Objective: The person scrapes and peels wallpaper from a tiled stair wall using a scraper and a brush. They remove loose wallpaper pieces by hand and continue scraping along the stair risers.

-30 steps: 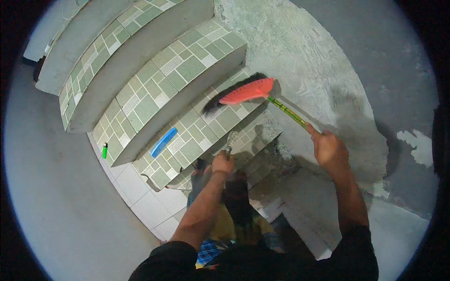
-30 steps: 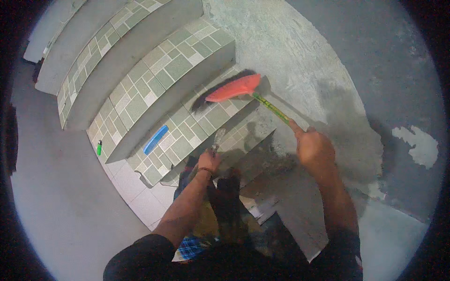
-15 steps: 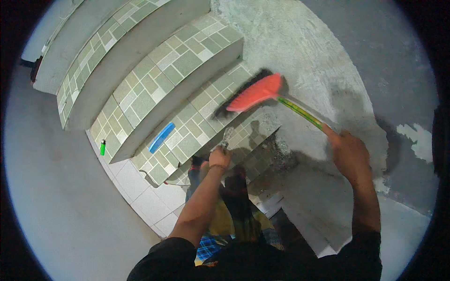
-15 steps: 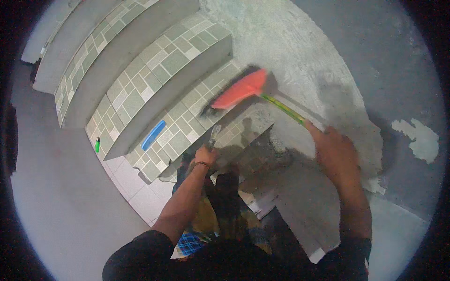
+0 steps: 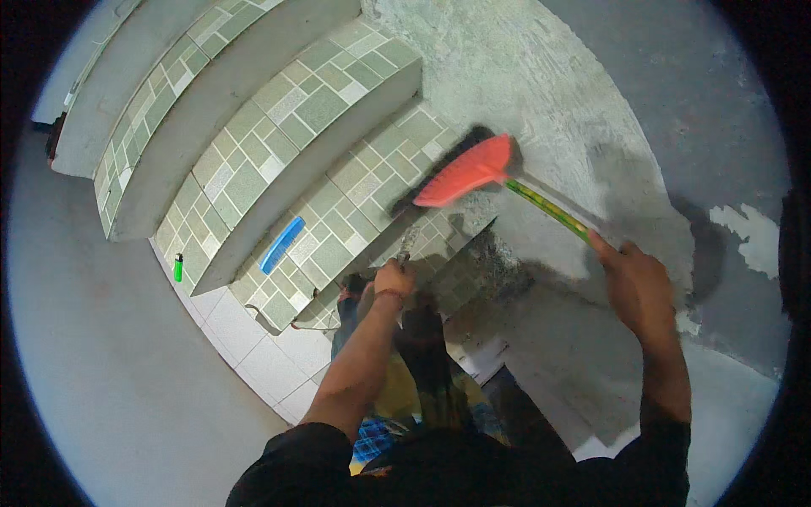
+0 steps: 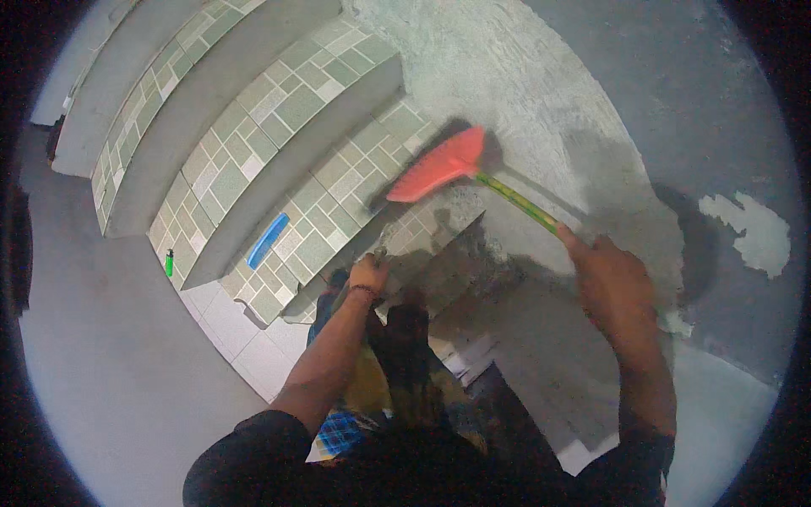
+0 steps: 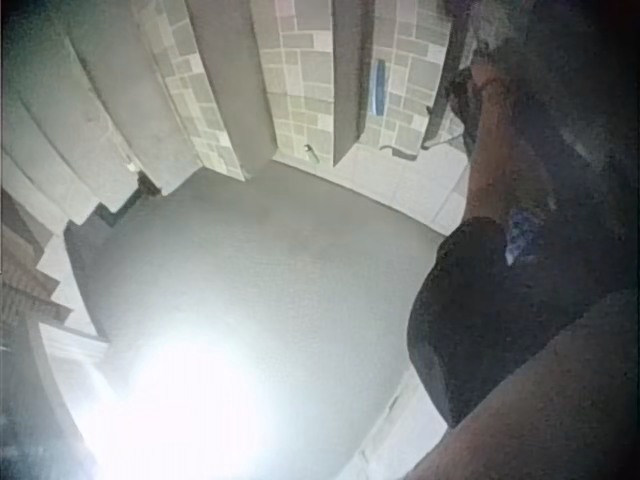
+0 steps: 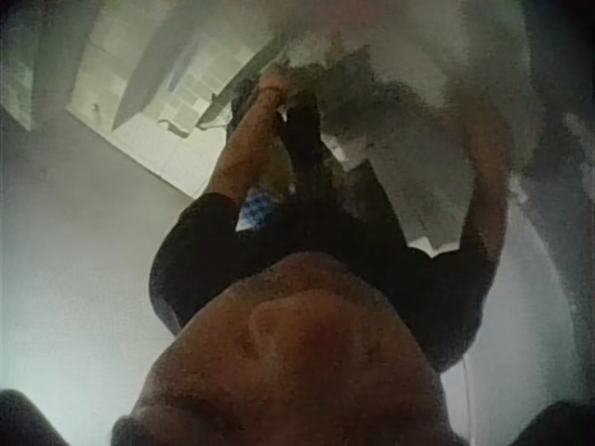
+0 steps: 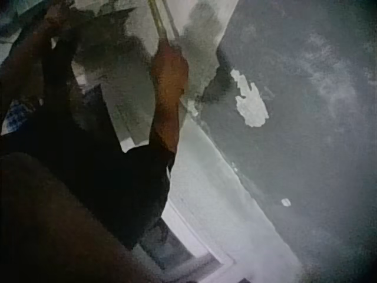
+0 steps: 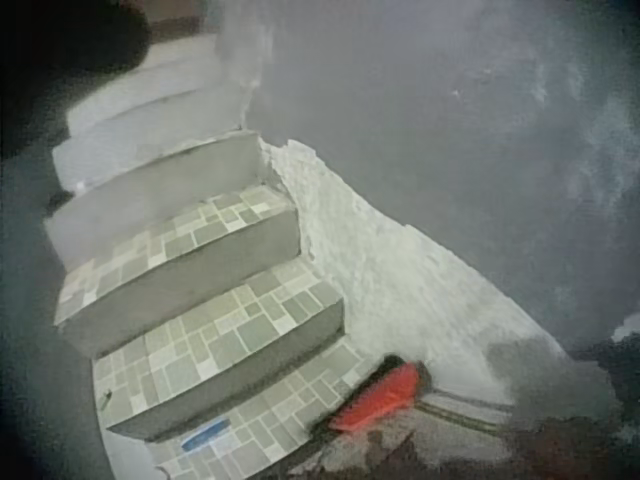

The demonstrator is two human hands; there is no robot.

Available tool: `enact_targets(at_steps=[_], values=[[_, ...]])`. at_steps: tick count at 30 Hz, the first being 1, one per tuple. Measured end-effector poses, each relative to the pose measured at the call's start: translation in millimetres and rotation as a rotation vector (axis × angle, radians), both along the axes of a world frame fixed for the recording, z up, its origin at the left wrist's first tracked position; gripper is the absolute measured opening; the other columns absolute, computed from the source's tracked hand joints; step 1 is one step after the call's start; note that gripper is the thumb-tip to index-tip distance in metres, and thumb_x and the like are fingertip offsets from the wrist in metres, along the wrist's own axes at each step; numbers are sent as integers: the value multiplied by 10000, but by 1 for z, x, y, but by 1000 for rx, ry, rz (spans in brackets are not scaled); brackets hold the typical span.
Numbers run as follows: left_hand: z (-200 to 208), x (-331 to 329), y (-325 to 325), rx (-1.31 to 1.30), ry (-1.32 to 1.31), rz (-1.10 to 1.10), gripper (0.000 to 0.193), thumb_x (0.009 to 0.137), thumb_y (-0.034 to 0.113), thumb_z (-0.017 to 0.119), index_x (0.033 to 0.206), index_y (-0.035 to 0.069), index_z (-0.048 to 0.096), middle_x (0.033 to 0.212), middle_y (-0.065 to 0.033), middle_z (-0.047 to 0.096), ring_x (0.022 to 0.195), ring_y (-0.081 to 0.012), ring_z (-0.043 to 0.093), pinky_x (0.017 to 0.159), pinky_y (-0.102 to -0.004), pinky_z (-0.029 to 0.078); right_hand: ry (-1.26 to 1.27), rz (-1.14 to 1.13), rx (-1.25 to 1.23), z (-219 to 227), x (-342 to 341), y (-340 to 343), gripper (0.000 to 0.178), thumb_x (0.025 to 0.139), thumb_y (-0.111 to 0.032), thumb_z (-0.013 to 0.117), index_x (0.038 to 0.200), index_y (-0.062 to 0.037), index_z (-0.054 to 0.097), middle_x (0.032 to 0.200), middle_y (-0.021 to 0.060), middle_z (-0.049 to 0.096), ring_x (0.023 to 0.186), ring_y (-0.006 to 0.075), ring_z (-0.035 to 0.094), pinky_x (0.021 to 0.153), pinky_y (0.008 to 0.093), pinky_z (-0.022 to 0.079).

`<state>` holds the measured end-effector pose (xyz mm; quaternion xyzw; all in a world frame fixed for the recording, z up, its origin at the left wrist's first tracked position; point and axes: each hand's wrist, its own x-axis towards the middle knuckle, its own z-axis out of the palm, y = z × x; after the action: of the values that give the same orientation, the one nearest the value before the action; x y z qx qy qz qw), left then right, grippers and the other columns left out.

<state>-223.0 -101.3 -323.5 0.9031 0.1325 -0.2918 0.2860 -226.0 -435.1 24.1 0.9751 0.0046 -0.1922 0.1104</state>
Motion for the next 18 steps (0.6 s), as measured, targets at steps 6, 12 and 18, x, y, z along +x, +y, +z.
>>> enact_targets(at_steps=[6,12,18], values=[[-20,-4,-8,11,0,-28,485,845,430,614,1087,10,642,1032,-271,676,1011,-439,642,885,-505,509,80,108,107,-75,54,29,463,925,-99,507,1350,-267,581,871,174,631,742,359,644,633,480,504],[-17,9,0,45,32,35,406,831,311,587,1054,-27,608,1027,-287,671,993,-431,656,884,-504,517,55,58,-116,-10,5,-13,424,925,-122,533,1326,-244,604,816,155,605,741,340,640,635,476,503],[-5,24,18,110,5,104,459,829,349,576,1088,-30,593,1029,-281,673,997,-430,655,885,-501,517,-177,162,206,-71,30,14,418,929,-155,554,1322,-289,603,789,142,579,736,328,625,645,463,500]])
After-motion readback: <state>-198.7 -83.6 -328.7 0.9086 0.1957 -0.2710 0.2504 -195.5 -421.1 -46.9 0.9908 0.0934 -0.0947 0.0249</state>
